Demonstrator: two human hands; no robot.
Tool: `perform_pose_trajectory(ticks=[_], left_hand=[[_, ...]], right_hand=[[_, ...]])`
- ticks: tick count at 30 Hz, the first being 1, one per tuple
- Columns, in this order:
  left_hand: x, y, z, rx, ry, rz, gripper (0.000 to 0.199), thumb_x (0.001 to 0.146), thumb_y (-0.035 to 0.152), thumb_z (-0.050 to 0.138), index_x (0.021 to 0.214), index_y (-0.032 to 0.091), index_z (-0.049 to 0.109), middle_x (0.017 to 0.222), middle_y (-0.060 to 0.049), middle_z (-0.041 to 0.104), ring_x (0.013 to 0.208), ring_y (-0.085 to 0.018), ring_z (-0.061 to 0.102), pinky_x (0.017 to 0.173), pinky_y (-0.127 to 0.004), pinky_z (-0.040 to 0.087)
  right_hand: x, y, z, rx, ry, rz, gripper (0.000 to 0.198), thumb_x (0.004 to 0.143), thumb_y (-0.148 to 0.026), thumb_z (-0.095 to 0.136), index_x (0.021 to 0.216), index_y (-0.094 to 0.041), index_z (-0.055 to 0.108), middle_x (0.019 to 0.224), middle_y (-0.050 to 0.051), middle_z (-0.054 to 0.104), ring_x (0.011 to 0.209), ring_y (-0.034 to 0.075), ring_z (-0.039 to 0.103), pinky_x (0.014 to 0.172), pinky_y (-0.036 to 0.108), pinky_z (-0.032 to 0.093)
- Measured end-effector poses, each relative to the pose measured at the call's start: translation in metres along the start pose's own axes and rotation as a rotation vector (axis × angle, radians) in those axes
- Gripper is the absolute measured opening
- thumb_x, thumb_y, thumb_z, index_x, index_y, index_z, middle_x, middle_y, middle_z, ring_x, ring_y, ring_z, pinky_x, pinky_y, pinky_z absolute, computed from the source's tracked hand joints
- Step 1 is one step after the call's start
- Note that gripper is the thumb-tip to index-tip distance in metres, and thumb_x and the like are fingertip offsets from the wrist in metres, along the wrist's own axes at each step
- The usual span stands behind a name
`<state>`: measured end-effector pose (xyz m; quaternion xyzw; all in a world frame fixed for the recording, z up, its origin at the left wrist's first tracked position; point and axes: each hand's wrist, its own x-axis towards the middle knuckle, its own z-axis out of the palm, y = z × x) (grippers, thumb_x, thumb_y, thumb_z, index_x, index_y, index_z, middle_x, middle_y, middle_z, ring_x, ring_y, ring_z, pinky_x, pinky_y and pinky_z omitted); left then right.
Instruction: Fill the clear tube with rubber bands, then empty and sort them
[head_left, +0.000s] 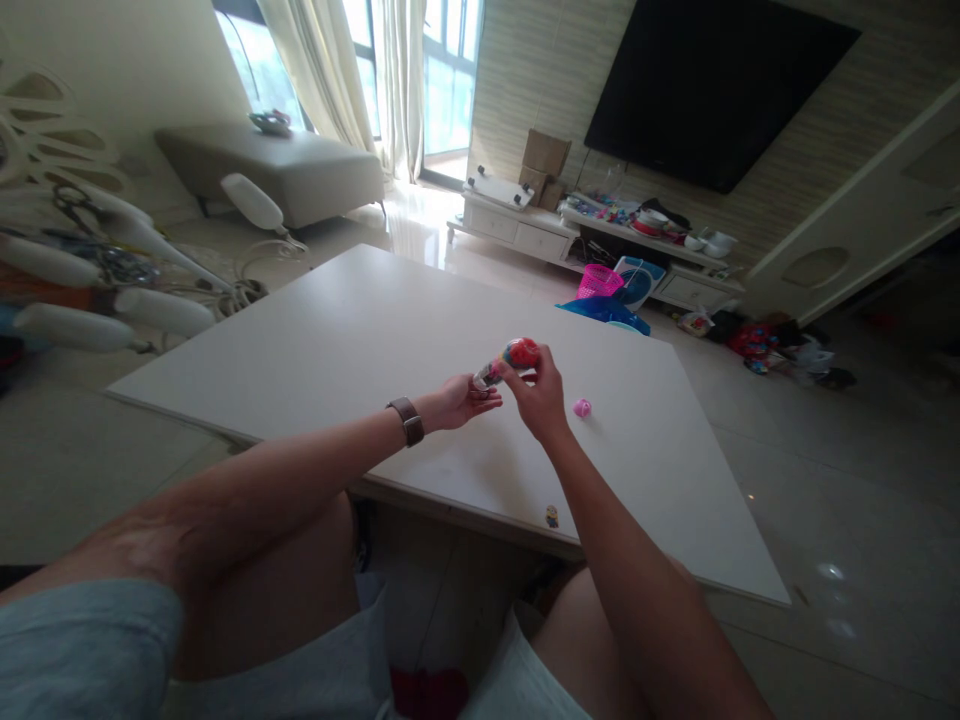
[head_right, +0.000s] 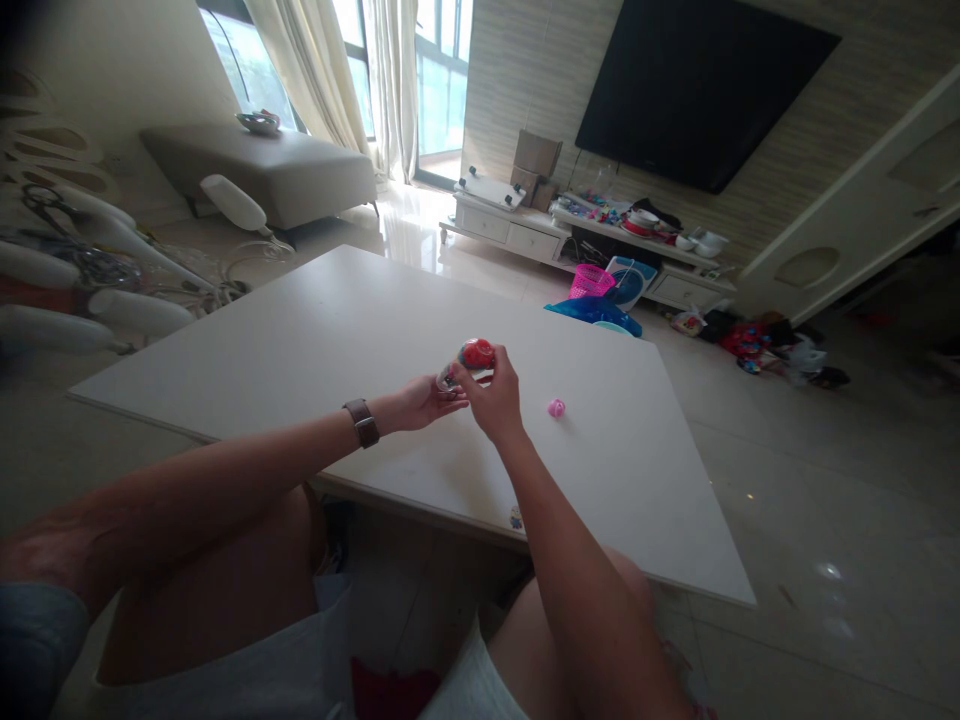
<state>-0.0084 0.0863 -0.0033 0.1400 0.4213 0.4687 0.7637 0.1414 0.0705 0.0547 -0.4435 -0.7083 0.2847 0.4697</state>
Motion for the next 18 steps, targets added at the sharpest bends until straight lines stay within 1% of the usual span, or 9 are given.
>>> perform_pose_trajectory(ticks=[2,3,4,8,10,14,18], left_hand=[[0.0000,-0.0007,0.0000,-0.004,-0.015,0.031,0.022,0.082,0.002,0.046,0.085,0.013,0.064,0.069,-0.007,0.066,0.065,-0.016,0.068,0.072,-0.027,0.063],[-0.0002,-0.0011,0.0000,-0.004,-0.008,0.045,0.022,0.082,0.001,0.046,0.084,0.012,0.064,0.067,-0.005,0.065,0.062,-0.014,0.066,0.070,-0.026,0.062],[-0.0004,-0.0015,0.0001,-0.001,0.004,0.053,0.022,0.081,0.000,0.046,0.084,0.012,0.064,0.066,-0.005,0.064,0.060,-0.013,0.064,0.069,-0.025,0.062],[-0.0020,-0.0013,0.0014,0.015,0.002,0.038,0.018,0.083,0.001,0.050,0.080,0.013,0.063,0.067,-0.005,0.064,0.061,-0.013,0.064,0.066,-0.023,0.060],[-0.0030,-0.0003,0.0021,0.004,-0.003,0.036,0.016,0.086,0.003,0.052,0.080,0.013,0.062,0.068,-0.005,0.063,0.060,-0.012,0.063,0.062,-0.021,0.059],[-0.0045,0.0015,0.0024,-0.001,0.060,0.037,0.019,0.090,0.006,0.050,0.076,0.015,0.059,0.063,-0.003,0.060,0.053,-0.010,0.058,0.052,-0.018,0.054],[-0.0063,0.0028,0.0028,0.000,0.080,0.047,0.021,0.089,0.006,0.049,0.074,0.015,0.058,0.062,-0.003,0.058,0.054,-0.010,0.058,0.056,-0.019,0.056]], right_hand=[[-0.0008,0.0020,0.0014,-0.043,-0.117,0.022,0.034,0.079,-0.048,0.070,0.099,-0.023,0.057,0.096,0.001,0.068,0.087,0.018,0.062,0.073,0.030,0.053],[-0.0014,0.0028,0.0023,-0.069,-0.160,0.024,0.033,0.077,-0.047,0.071,0.096,-0.023,0.056,0.094,0.001,0.067,0.086,0.018,0.061,0.073,0.030,0.053],[-0.0020,0.0032,0.0031,-0.081,-0.174,0.023,0.032,0.076,-0.045,0.072,0.094,-0.023,0.056,0.092,0.000,0.067,0.086,0.018,0.061,0.074,0.031,0.052],[-0.0030,0.0001,0.0035,0.001,-0.078,0.014,0.034,0.080,-0.045,0.068,0.102,-0.025,0.052,0.094,-0.001,0.068,0.084,0.017,0.063,0.076,0.031,0.054],[-0.0024,-0.0012,0.0024,0.041,-0.071,0.025,0.034,0.082,-0.047,0.068,0.103,-0.026,0.051,0.094,-0.001,0.069,0.083,0.017,0.065,0.074,0.031,0.055],[-0.0013,-0.0002,0.0006,0.043,-0.069,0.043,0.034,0.082,-0.048,0.068,0.102,-0.025,0.051,0.093,0.000,0.070,0.082,0.018,0.066,0.071,0.030,0.054],[-0.0014,-0.0002,0.0005,0.009,-0.059,0.025,0.039,0.082,-0.048,0.068,0.109,-0.026,0.050,0.096,0.000,0.071,0.084,0.019,0.066,0.072,0.032,0.054]])
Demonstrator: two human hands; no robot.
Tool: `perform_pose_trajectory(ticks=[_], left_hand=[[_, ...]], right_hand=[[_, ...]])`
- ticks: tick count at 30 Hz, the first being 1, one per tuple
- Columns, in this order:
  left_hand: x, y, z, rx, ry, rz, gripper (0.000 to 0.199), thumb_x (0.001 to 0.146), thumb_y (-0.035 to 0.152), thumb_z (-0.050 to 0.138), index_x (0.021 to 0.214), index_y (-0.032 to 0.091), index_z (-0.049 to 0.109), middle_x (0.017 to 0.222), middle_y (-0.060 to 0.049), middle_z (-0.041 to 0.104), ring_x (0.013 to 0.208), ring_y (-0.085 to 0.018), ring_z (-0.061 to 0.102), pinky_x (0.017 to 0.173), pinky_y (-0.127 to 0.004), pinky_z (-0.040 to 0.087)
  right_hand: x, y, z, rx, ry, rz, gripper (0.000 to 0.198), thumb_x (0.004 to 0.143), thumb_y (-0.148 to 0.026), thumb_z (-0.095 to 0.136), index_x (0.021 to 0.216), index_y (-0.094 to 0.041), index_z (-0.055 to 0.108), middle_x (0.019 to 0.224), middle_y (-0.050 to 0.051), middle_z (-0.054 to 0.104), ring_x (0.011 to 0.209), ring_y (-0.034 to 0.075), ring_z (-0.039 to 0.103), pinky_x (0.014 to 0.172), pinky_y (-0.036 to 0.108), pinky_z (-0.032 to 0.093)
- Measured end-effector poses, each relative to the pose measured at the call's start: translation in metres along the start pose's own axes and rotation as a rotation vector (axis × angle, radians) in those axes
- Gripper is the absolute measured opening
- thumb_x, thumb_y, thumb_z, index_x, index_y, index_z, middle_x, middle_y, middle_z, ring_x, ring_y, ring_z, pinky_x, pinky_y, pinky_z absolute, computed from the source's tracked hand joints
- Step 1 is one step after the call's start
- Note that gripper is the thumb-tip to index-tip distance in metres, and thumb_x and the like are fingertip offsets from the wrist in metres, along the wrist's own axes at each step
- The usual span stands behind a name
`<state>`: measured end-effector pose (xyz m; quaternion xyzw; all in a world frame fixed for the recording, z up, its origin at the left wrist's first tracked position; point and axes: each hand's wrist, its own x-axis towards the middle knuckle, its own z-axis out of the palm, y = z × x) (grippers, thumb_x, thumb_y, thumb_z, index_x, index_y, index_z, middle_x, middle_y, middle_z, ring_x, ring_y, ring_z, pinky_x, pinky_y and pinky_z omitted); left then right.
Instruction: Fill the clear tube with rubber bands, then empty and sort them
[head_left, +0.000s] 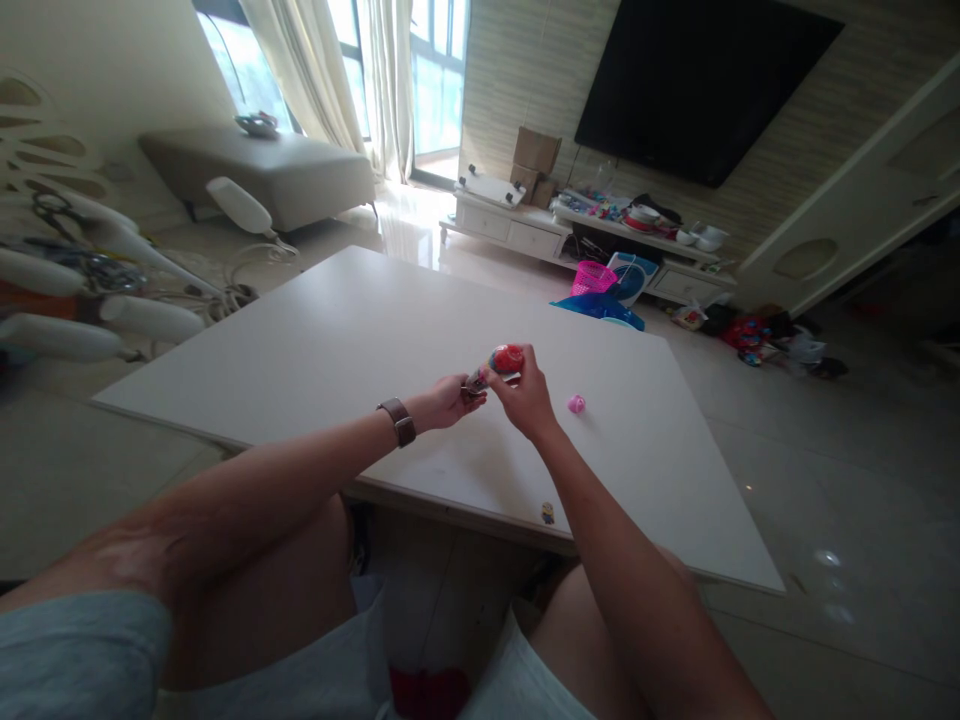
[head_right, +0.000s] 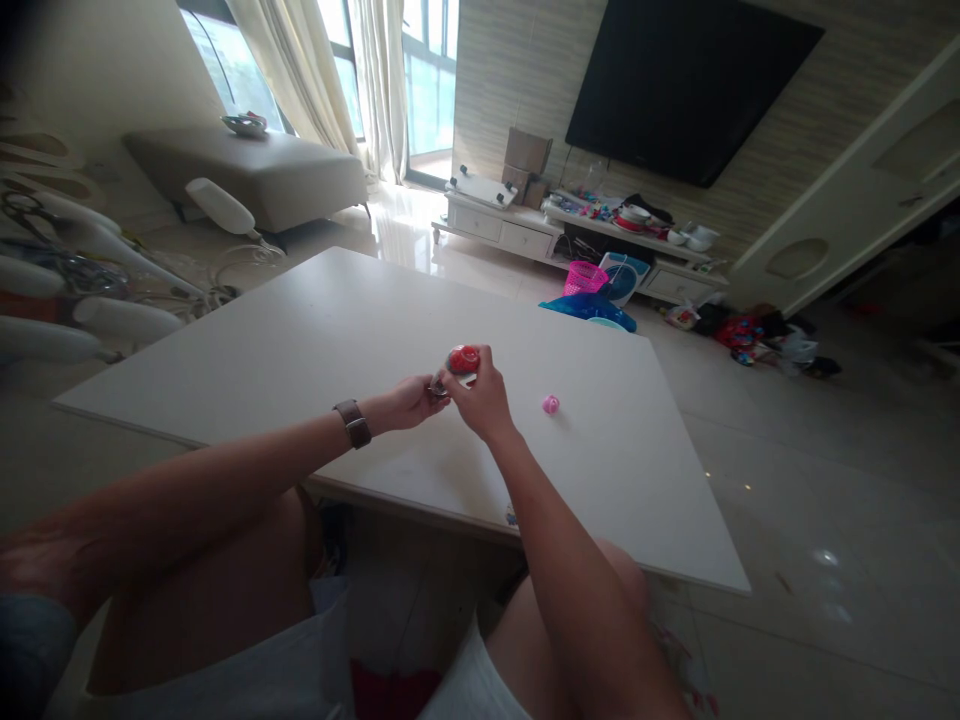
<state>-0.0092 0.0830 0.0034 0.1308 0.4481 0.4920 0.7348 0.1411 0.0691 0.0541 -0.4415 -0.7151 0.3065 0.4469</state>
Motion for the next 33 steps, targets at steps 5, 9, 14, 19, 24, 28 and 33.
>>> perform_pose_trajectory(ticks=[5,9,14,19,24,28,33], left_hand=[[-0.003,0.003,0.002,-0.009,-0.006,0.016,0.019,0.089,0.007,0.050,0.074,0.015,0.059,0.063,-0.003,0.059,0.057,-0.011,0.057,0.055,-0.019,0.054],[-0.007,0.007,0.004,-0.111,-0.057,0.075,0.022,0.092,0.012,0.049,0.073,0.014,0.059,0.065,-0.003,0.061,0.058,-0.011,0.058,0.061,-0.022,0.057],[-0.013,0.012,0.009,-0.173,-0.069,0.103,0.023,0.092,0.011,0.047,0.073,0.013,0.059,0.064,-0.004,0.061,0.058,-0.013,0.059,0.061,-0.023,0.056],[-0.011,0.013,0.011,-0.163,-0.014,0.127,0.024,0.089,0.008,0.047,0.068,0.015,0.054,0.056,-0.001,0.055,0.050,-0.010,0.053,0.056,-0.022,0.053],[-0.007,0.011,0.008,-0.126,0.039,0.094,0.027,0.091,0.008,0.045,0.067,0.016,0.053,0.057,-0.002,0.057,0.051,-0.010,0.056,0.061,-0.022,0.058],[-0.007,0.010,0.008,-0.112,0.055,0.077,0.027,0.092,0.007,0.043,0.068,0.016,0.052,0.057,-0.001,0.055,0.050,-0.010,0.056,0.063,-0.024,0.060],[-0.009,0.011,0.009,-0.107,0.064,0.067,0.025,0.091,0.005,0.042,0.072,0.014,0.055,0.059,-0.003,0.058,0.054,-0.011,0.059,0.062,-0.023,0.060]], right_hand=[[0.000,0.001,0.002,-0.014,0.037,0.006,0.040,0.082,-0.049,0.068,0.110,-0.026,0.050,0.096,0.000,0.070,0.085,0.019,0.065,0.072,0.032,0.054],[0.001,0.003,0.004,0.053,0.075,-0.003,0.038,0.084,-0.048,0.068,0.109,-0.026,0.051,0.096,0.000,0.068,0.085,0.018,0.065,0.069,0.029,0.053],[0.002,0.006,0.008,0.175,0.107,0.016,0.037,0.085,-0.050,0.068,0.108,-0.025,0.051,0.099,0.001,0.067,0.087,0.017,0.063,0.068,0.027,0.053],[0.002,0.007,0.009,0.184,0.091,0.031,0.040,0.083,-0.052,0.071,0.107,-0.025,0.053,0.098,0.001,0.067,0.087,0.017,0.063,0.066,0.026,0.052],[0.000,0.005,0.010,0.128,0.057,0.018,0.041,0.083,-0.053,0.070,0.107,-0.026,0.053,0.099,0.001,0.067,0.087,0.018,0.064,0.066,0.027,0.053],[-0.001,0.005,0.011,0.084,0.041,-0.001,0.039,0.085,-0.051,0.068,0.110,-0.026,0.052,0.098,0.001,0.069,0.086,0.018,0.065,0.067,0.028,0.052],[-0.001,0.003,0.010,0.033,0.035,-0.024,0.038,0.084,-0.046,0.070,0.111,-0.026,0.052,0.098,0.000,0.069,0.086,0.019,0.065,0.067,0.029,0.052]])
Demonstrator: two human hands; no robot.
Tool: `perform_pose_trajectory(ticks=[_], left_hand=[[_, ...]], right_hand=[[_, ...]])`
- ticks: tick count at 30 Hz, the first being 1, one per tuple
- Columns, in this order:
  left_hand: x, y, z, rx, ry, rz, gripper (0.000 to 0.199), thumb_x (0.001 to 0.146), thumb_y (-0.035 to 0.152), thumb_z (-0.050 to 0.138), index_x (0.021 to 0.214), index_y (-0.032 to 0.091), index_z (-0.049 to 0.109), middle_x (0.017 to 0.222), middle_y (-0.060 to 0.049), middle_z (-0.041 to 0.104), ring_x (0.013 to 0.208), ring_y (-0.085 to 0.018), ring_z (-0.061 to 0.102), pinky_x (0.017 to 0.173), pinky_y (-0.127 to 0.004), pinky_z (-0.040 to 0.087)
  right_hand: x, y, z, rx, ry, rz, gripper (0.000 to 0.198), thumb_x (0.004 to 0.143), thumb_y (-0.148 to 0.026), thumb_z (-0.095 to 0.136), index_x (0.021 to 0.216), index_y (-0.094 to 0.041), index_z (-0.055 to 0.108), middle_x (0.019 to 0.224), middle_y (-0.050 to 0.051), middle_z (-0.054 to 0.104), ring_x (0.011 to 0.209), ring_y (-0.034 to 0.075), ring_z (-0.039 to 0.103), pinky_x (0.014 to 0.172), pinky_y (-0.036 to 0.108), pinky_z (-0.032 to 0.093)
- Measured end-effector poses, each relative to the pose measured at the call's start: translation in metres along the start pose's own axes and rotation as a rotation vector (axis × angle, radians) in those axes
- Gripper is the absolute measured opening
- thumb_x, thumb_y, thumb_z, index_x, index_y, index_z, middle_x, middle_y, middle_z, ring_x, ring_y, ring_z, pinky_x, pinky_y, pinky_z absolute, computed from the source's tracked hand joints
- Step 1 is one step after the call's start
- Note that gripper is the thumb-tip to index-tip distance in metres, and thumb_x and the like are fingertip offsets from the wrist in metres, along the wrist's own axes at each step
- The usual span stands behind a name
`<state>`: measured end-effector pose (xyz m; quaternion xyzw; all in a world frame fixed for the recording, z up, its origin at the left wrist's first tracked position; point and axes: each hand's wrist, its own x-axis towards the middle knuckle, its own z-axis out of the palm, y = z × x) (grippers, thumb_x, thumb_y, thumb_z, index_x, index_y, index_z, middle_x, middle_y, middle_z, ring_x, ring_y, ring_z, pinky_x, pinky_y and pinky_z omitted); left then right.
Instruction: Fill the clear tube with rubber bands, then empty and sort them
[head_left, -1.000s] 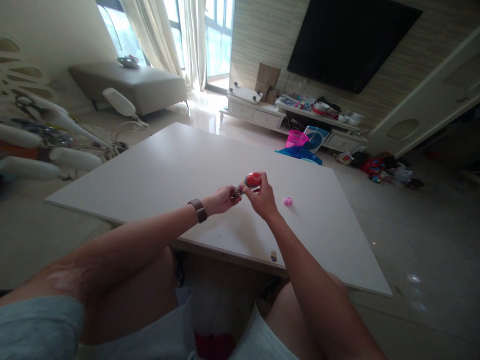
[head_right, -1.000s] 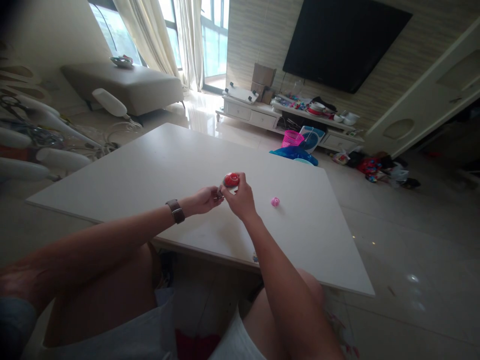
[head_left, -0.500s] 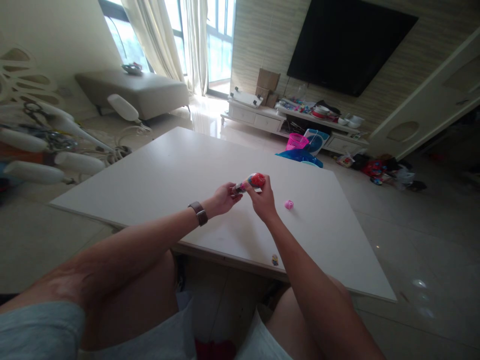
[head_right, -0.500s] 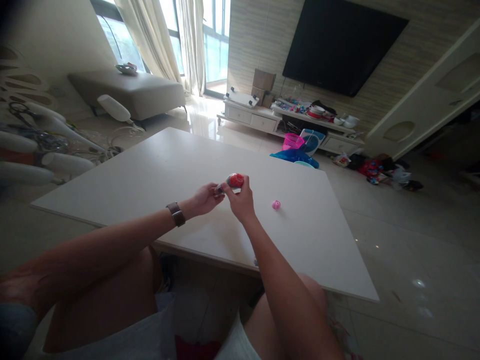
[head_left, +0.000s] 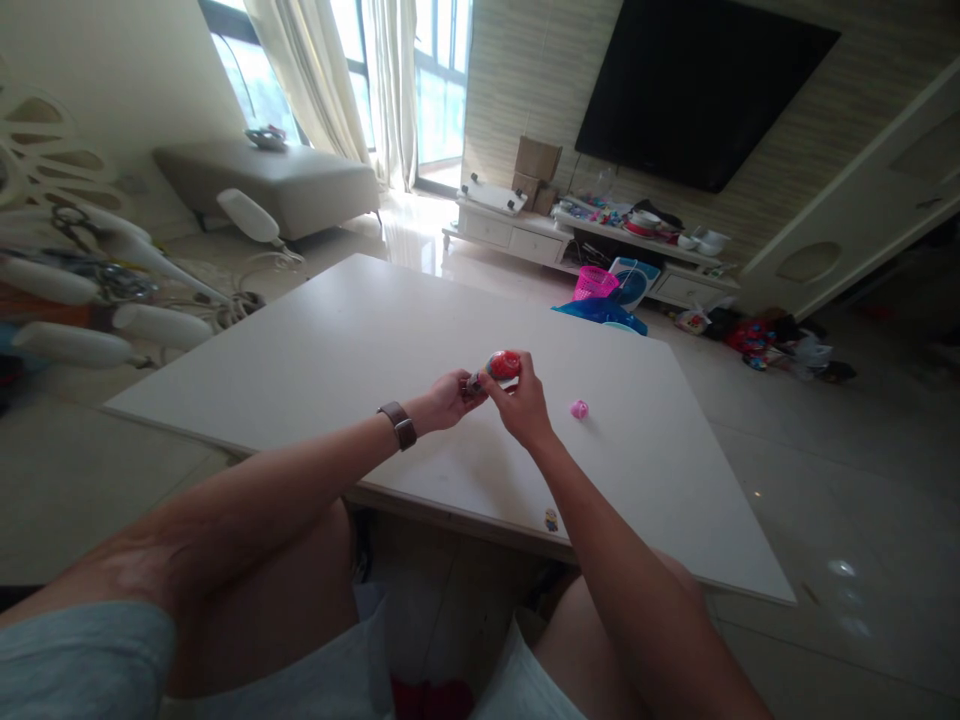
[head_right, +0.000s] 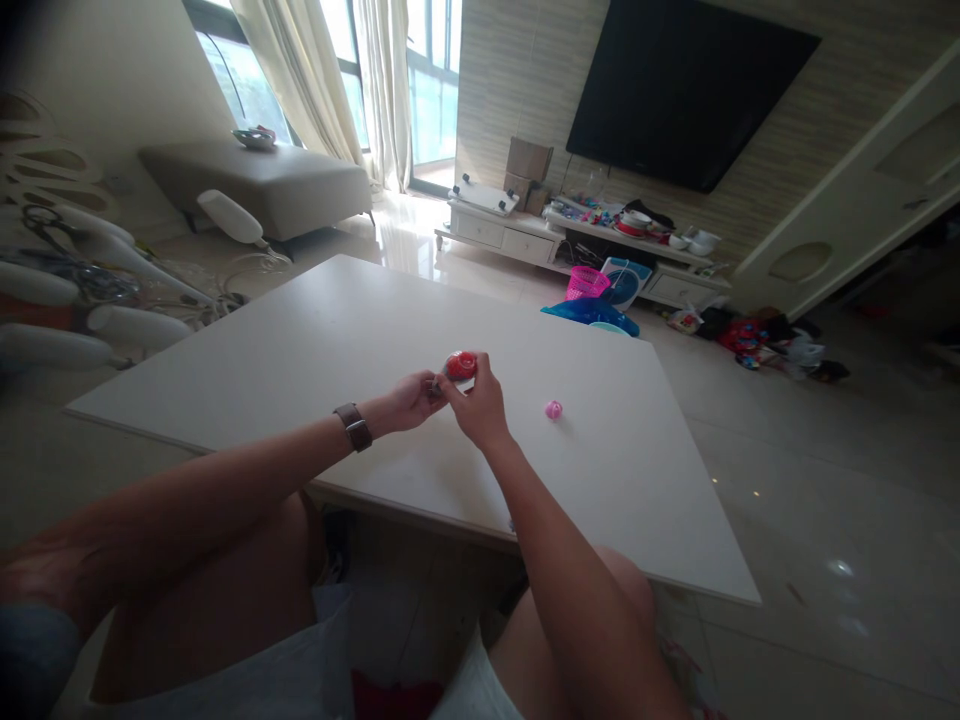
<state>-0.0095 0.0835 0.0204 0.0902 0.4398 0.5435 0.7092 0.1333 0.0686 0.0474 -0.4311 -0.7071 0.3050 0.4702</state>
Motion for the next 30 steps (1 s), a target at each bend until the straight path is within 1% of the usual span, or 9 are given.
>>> perform_pose_trajectory(ticks=[5,8,14,21,26,30], left_hand=[[-0.003,0.001,0.002,0.010,-0.010,0.011,0.026,0.091,0.003,0.041,0.072,0.014,0.054,0.059,-0.003,0.060,0.053,-0.011,0.059,0.062,-0.023,0.061],[-0.003,0.001,0.003,0.007,0.016,0.024,0.028,0.093,0.004,0.040,0.071,0.015,0.053,0.057,-0.002,0.059,0.051,-0.010,0.058,0.061,-0.023,0.061],[-0.002,0.001,0.004,-0.008,0.085,0.053,0.025,0.092,0.003,0.044,0.073,0.015,0.054,0.058,-0.002,0.059,0.054,-0.012,0.061,0.065,-0.026,0.064],[-0.002,0.000,0.004,-0.003,0.122,0.063,0.024,0.093,0.003,0.046,0.073,0.014,0.054,0.061,-0.002,0.060,0.052,-0.009,0.058,0.064,-0.024,0.064],[0.004,-0.003,-0.001,0.015,0.101,0.047,0.021,0.093,0.002,0.045,0.078,0.014,0.055,0.064,-0.004,0.061,0.054,-0.011,0.060,0.064,-0.025,0.065],[0.013,-0.006,-0.006,0.027,0.056,0.017,0.019,0.086,-0.003,0.047,0.081,0.013,0.057,0.069,-0.007,0.064,0.060,-0.014,0.064,0.064,-0.027,0.065]], right_hand=[[0.000,0.000,0.000,-0.006,0.001,-0.008,0.037,0.084,-0.045,0.069,0.111,-0.026,0.052,0.098,0.001,0.069,0.086,0.019,0.064,0.067,0.029,0.052],[0.000,0.000,0.002,0.001,0.003,-0.004,0.038,0.083,-0.046,0.069,0.111,-0.026,0.052,0.098,0.001,0.070,0.085,0.019,0.064,0.066,0.028,0.051],[0.000,0.000,0.003,0.013,-0.003,-0.005,0.038,0.083,-0.047,0.070,0.111,-0.026,0.053,0.098,0.001,0.070,0.083,0.018,0.064,0.066,0.029,0.052],[-0.001,0.000,0.003,-0.019,0.007,0.008,0.041,0.082,-0.050,0.070,0.110,-0.025,0.053,0.096,0.001,0.070,0.080,0.018,0.063,0.067,0.030,0.052],[-0.002,0.000,0.003,-0.039,0.010,0.020,0.041,0.083,-0.051,0.069,0.111,-0.026,0.053,0.096,0.001,0.070,0.080,0.018,0.063,0.069,0.031,0.052],[-0.001,0.007,0.006,-0.093,0.046,0.015,0.038,0.083,-0.048,0.068,0.110,-0.025,0.053,0.098,0.003,0.069,0.085,0.020,0.064,0.073,0.033,0.053]])
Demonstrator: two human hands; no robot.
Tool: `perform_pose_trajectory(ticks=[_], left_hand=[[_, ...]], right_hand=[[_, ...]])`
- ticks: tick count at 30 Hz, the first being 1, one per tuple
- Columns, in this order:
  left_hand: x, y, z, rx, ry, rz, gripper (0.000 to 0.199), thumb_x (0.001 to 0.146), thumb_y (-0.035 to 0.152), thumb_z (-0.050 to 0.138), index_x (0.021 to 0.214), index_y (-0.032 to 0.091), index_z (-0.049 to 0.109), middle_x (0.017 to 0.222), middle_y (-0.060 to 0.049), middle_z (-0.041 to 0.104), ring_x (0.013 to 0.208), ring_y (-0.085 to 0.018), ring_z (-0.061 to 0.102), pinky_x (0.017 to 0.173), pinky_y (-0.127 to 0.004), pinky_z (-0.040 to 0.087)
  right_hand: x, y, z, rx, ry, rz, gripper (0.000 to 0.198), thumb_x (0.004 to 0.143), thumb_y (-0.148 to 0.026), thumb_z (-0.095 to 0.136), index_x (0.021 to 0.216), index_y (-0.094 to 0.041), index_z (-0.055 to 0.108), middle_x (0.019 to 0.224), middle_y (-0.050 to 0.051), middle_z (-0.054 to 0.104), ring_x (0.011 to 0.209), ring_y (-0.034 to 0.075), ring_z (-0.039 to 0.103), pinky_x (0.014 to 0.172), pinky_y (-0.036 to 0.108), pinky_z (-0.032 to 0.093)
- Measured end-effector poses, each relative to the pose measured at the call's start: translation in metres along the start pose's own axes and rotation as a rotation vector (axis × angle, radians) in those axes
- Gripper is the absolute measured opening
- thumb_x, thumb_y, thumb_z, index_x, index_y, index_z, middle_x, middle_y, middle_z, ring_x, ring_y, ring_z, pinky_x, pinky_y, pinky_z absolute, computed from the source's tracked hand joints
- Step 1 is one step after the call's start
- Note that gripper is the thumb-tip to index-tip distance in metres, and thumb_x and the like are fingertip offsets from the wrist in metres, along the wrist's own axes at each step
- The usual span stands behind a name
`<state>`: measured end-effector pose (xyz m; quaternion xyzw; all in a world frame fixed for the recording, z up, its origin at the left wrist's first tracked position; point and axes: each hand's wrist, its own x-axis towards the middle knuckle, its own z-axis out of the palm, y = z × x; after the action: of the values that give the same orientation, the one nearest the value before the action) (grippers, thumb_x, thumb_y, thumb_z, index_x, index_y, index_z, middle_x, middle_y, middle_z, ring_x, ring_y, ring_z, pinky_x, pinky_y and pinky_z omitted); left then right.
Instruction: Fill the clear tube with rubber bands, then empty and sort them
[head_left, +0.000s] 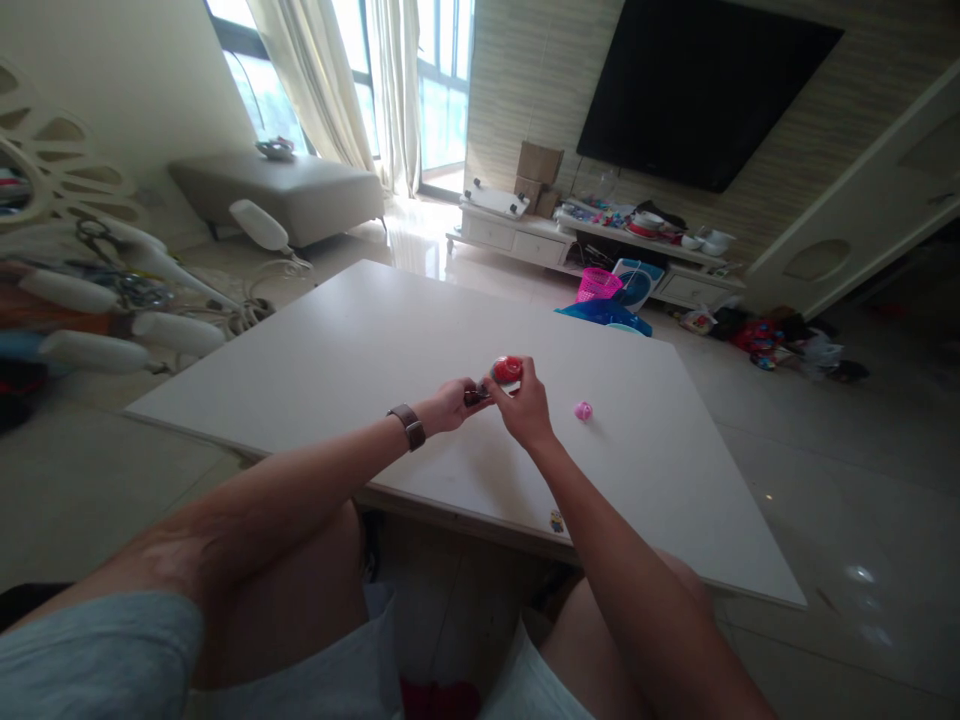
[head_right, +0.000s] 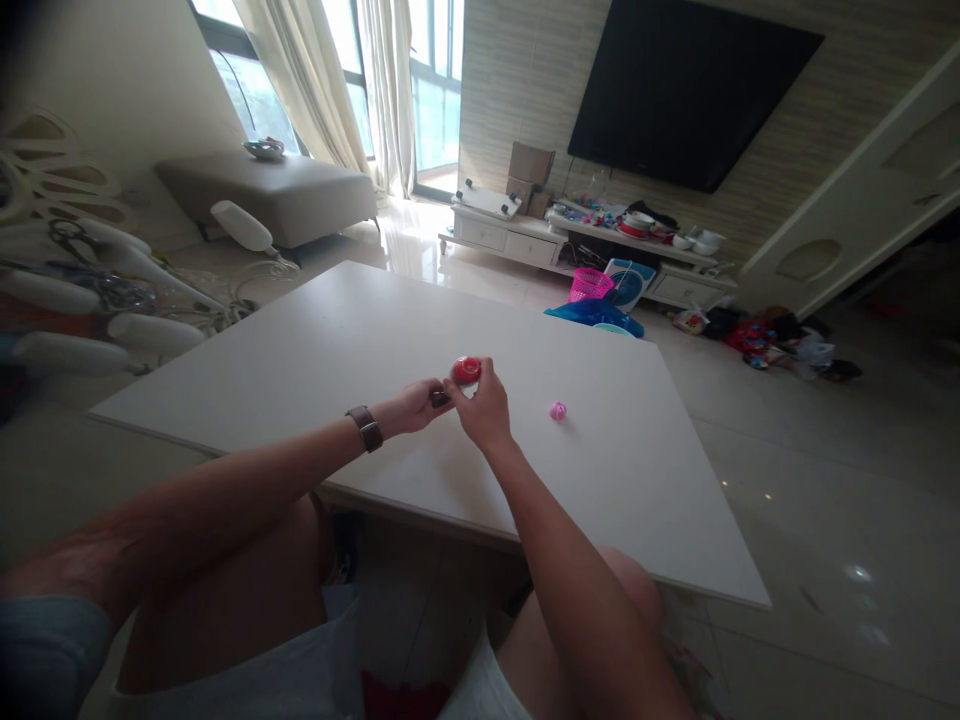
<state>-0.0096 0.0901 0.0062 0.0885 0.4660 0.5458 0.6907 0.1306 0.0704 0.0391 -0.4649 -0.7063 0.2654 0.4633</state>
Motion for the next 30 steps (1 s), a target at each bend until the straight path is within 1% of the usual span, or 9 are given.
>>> perform_pose_trajectory(ticks=[3,6,11,15,16,18,21,26,30], left_hand=[[0.009,-0.001,-0.004,0.017,-0.022,-0.035,0.020,0.083,-0.004,0.048,0.081,0.013,0.056,0.069,-0.006,0.063,0.060,-0.014,0.064,0.063,-0.026,0.065],[0.018,0.002,-0.008,0.032,-0.018,-0.039,0.018,0.085,-0.002,0.047,0.082,0.014,0.054,0.069,-0.006,0.061,0.061,-0.014,0.064,0.065,-0.027,0.065],[0.029,0.016,-0.013,0.056,0.012,-0.030,0.011,0.089,0.005,0.049,0.085,0.015,0.054,0.075,-0.007,0.061,0.067,-0.016,0.067,0.068,-0.027,0.064],[0.034,0.032,-0.020,0.247,0.049,-0.063,0.002,0.085,0.012,0.058,0.085,0.014,0.058,0.077,-0.009,0.060,0.068,-0.019,0.066,0.061,-0.027,0.060],[0.035,0.036,-0.021,0.306,0.059,-0.059,0.004,0.083,0.013,0.061,0.085,0.014,0.059,0.077,-0.009,0.060,0.067,-0.019,0.065,0.059,-0.027,0.059],[0.036,0.043,-0.025,0.378,0.067,-0.035,0.011,0.077,0.012,0.068,0.085,0.016,0.061,0.076,-0.007,0.061,0.063,-0.017,0.061,0.058,-0.025,0.056],[0.036,0.051,-0.029,0.394,0.054,0.002,0.020,0.068,0.008,0.074,0.083,0.017,0.064,0.078,-0.006,0.061,0.059,-0.013,0.056,0.056,-0.020,0.052],[0.028,0.062,-0.031,0.509,0.040,0.101,0.017,0.068,0.009,0.076,0.079,0.017,0.067,0.082,-0.006,0.062,0.064,-0.014,0.056,0.054,-0.018,0.049],[0.023,0.066,-0.032,0.535,0.004,0.180,0.020,0.065,0.000,0.073,0.077,0.016,0.069,0.075,-0.006,0.065,0.066,-0.016,0.059,0.054,-0.018,0.049]], right_hand=[[0.001,0.008,0.003,-0.020,-0.002,0.013,0.039,0.082,-0.048,0.069,0.110,-0.025,0.053,0.099,0.003,0.069,0.086,0.021,0.064,0.075,0.034,0.053],[0.003,0.014,0.006,-0.007,-0.015,0.037,0.040,0.081,-0.047,0.069,0.110,-0.025,0.052,0.097,0.003,0.069,0.085,0.021,0.064,0.076,0.035,0.054],[0.005,0.019,0.007,0.023,-0.006,0.064,0.040,0.080,-0.046,0.070,0.109,-0.025,0.051,0.099,0.004,0.069,0.085,0.020,0.065,0.079,0.036,0.055],[0.006,0.022,0.008,0.008,0.013,0.081,0.040,0.079,-0.045,0.071,0.108,-0.024,0.052,0.098,0.004,0.068,0.084,0.020,0.065,0.080,0.037,0.055],[0.006,0.022,0.008,0.003,0.013,0.083,0.040,0.079,-0.045,0.071,0.108,-0.024,0.052,0.097,0.004,0.068,0.083,0.020,0.065,0.080,0.037,0.055],[0.006,0.023,0.008,-0.010,0.005,0.081,0.039,0.080,-0.045,0.071,0.108,-0.025,0.053,0.096,0.004,0.068,0.083,0.020,0.064,0.080,0.037,0.054],[0.006,0.024,0.007,-0.043,-0.012,0.069,0.037,0.080,-0.045,0.071,0.107,-0.026,0.053,0.096,0.003,0.068,0.085,0.021,0.064,0.081,0.038,0.054],[0.006,0.021,0.005,-0.065,-0.026,0.067,0.038,0.079,-0.044,0.072,0.107,-0.026,0.053,0.097,0.003,0.069,0.086,0.022,0.064,0.082,0.039,0.053],[0.007,0.020,0.004,-0.050,-0.017,0.056,0.038,0.078,-0.045,0.072,0.107,-0.026,0.054,0.098,0.003,0.069,0.086,0.021,0.064,0.082,0.038,0.053]])
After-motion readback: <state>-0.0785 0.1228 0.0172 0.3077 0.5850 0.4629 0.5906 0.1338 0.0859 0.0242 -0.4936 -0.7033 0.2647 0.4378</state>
